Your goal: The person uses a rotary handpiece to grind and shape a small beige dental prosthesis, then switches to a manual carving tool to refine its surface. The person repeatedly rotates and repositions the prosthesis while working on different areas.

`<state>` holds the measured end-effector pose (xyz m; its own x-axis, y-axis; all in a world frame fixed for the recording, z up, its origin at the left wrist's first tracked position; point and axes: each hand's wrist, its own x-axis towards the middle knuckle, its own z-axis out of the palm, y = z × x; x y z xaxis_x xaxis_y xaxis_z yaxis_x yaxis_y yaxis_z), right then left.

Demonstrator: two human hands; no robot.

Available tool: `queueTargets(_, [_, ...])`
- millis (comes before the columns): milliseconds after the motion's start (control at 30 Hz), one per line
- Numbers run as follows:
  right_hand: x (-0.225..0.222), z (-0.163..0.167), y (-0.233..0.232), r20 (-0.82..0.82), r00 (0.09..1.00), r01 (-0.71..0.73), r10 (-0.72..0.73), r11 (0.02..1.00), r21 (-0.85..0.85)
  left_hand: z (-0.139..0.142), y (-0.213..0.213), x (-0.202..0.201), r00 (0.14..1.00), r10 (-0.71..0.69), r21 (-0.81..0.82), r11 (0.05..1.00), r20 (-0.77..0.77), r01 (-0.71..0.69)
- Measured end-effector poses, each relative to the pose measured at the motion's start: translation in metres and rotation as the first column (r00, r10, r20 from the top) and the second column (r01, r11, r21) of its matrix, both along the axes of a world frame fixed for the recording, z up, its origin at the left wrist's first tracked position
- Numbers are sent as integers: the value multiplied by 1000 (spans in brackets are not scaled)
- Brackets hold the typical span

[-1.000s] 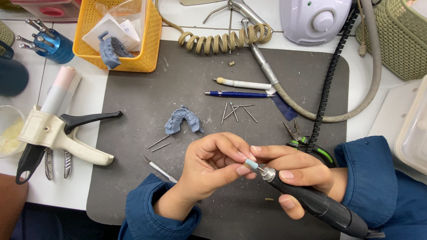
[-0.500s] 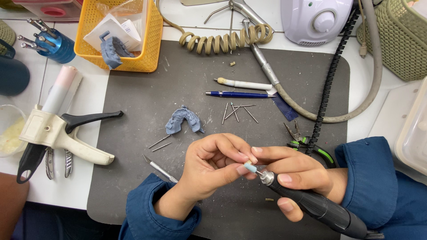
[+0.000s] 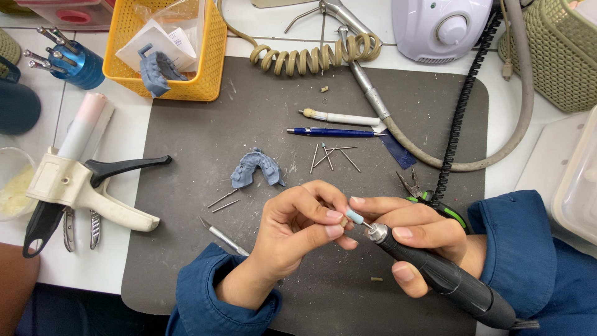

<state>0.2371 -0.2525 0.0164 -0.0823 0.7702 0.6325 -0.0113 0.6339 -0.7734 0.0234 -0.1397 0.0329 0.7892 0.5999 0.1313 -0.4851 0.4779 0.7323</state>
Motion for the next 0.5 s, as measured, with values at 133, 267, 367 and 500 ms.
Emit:
queueTargets(133, [-3, 3, 2, 17, 1000, 9, -9, 999, 35, 0, 0, -2, 1000, -2, -74, 997, -17, 1])
queueTargets(267, [-9, 6, 5, 21, 998, 50, -52, 996, 73, -2, -1, 3, 1000, 27, -51, 998, 4, -27])
queueTargets(367, [-9, 7, 6, 39, 998, 50, -54, 994, 92, -2, -3, 5, 999, 41, -27, 999, 34, -41])
queueTargets(500, [-11, 2, 6, 28, 996, 80, -83, 992, 96, -1, -4, 5, 999, 41, -21, 999, -6, -41])
